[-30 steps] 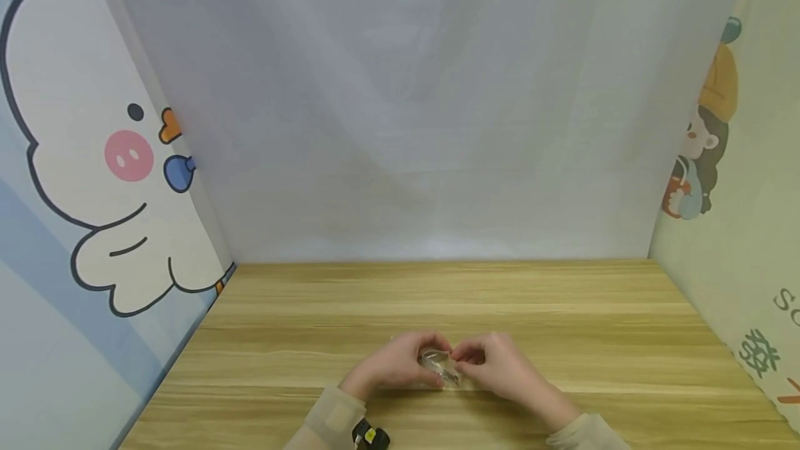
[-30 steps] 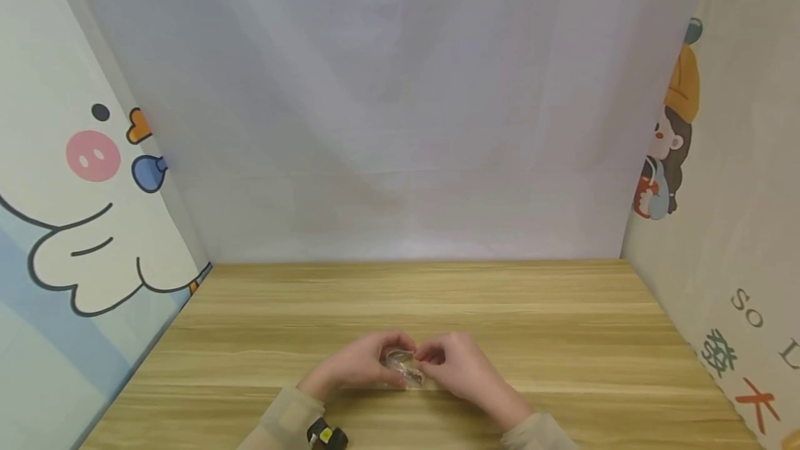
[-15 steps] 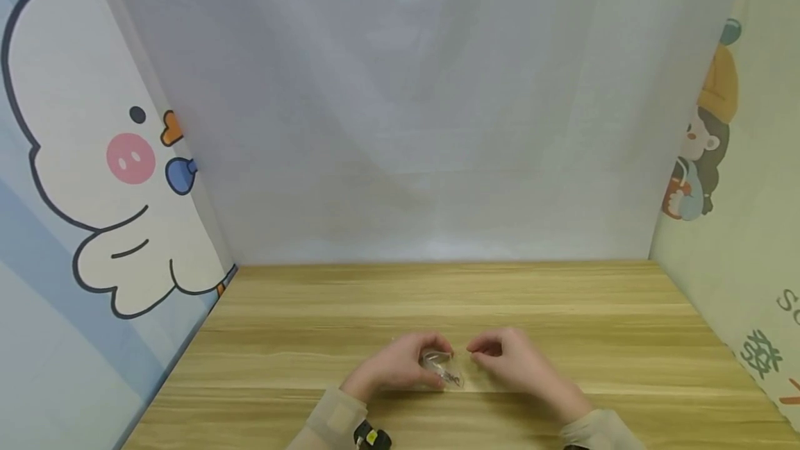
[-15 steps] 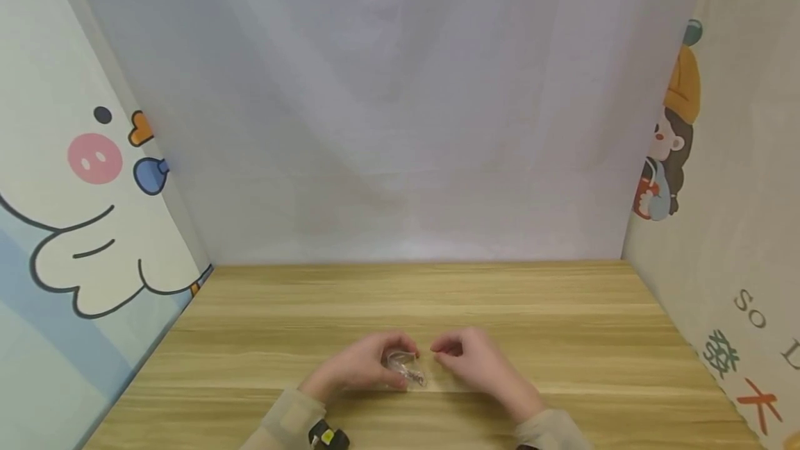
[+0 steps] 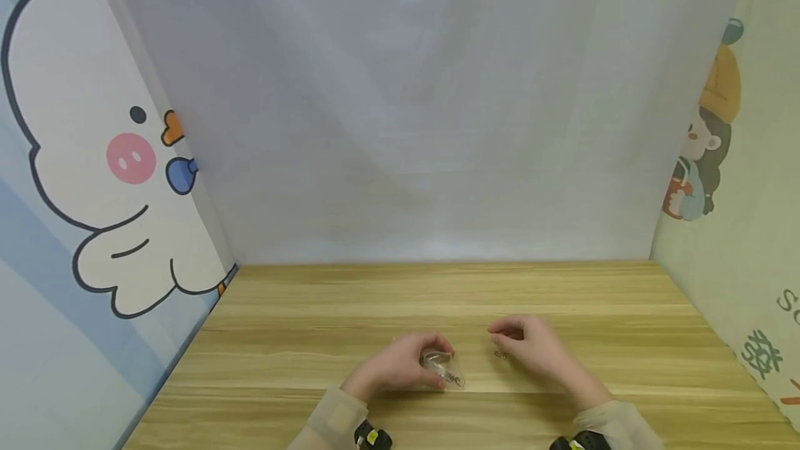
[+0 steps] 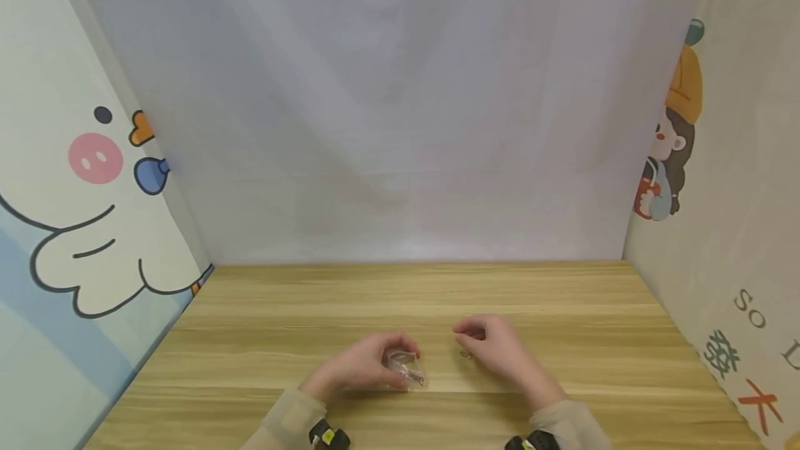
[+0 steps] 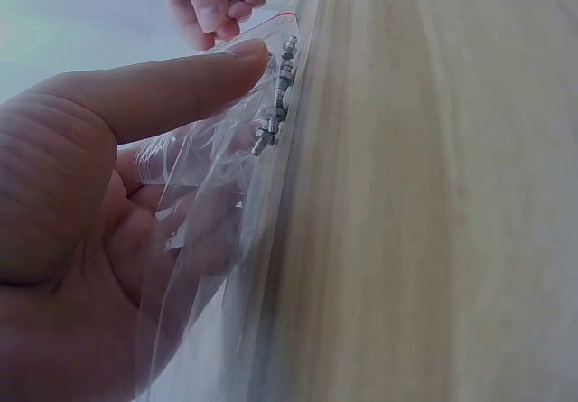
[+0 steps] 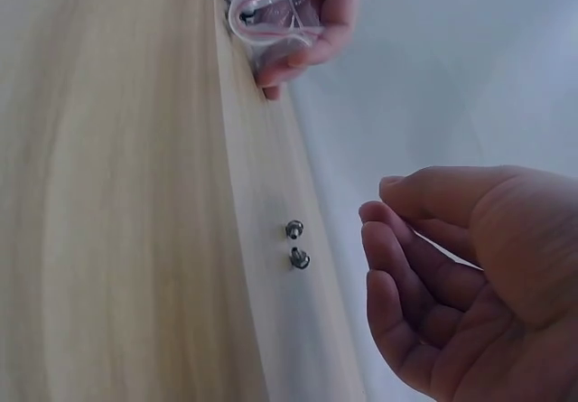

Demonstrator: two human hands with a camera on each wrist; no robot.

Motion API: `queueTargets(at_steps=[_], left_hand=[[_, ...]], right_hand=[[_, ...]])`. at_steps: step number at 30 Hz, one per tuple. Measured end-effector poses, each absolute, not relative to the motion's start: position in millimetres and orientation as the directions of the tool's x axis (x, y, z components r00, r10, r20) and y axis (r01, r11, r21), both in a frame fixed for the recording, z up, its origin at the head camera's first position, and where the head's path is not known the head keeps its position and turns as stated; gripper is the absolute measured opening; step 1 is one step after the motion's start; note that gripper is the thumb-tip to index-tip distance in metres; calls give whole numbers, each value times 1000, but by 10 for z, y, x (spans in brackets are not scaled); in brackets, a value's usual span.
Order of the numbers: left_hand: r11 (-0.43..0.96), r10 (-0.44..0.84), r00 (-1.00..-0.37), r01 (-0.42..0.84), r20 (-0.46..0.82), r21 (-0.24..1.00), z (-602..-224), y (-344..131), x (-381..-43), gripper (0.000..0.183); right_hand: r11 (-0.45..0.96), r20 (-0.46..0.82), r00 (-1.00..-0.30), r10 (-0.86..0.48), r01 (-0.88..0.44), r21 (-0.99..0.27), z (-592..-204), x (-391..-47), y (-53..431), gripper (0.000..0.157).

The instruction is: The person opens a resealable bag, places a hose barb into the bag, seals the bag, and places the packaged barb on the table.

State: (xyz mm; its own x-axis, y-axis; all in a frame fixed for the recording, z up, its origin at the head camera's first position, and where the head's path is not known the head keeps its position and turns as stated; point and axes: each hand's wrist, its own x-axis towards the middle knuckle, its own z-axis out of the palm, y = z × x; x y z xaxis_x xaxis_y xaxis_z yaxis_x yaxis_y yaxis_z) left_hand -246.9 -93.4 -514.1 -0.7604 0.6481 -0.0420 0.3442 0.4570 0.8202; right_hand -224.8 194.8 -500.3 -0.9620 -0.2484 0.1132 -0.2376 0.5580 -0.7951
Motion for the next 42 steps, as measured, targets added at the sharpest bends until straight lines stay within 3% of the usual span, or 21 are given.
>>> queueTargets(at_steps=[18,42], left_hand=[[454,642,-766,338,-40,824,-5125,-940,-2456,46],[439,638,-768,307,-52,845,-5146,-932,-2455,48]], right_hand=[[540,158,-888,-431,-394,-744,-5140,-2394,2215,5],[492,88,-838,-538,-398,-774,-5164,-2417,2361,14]])
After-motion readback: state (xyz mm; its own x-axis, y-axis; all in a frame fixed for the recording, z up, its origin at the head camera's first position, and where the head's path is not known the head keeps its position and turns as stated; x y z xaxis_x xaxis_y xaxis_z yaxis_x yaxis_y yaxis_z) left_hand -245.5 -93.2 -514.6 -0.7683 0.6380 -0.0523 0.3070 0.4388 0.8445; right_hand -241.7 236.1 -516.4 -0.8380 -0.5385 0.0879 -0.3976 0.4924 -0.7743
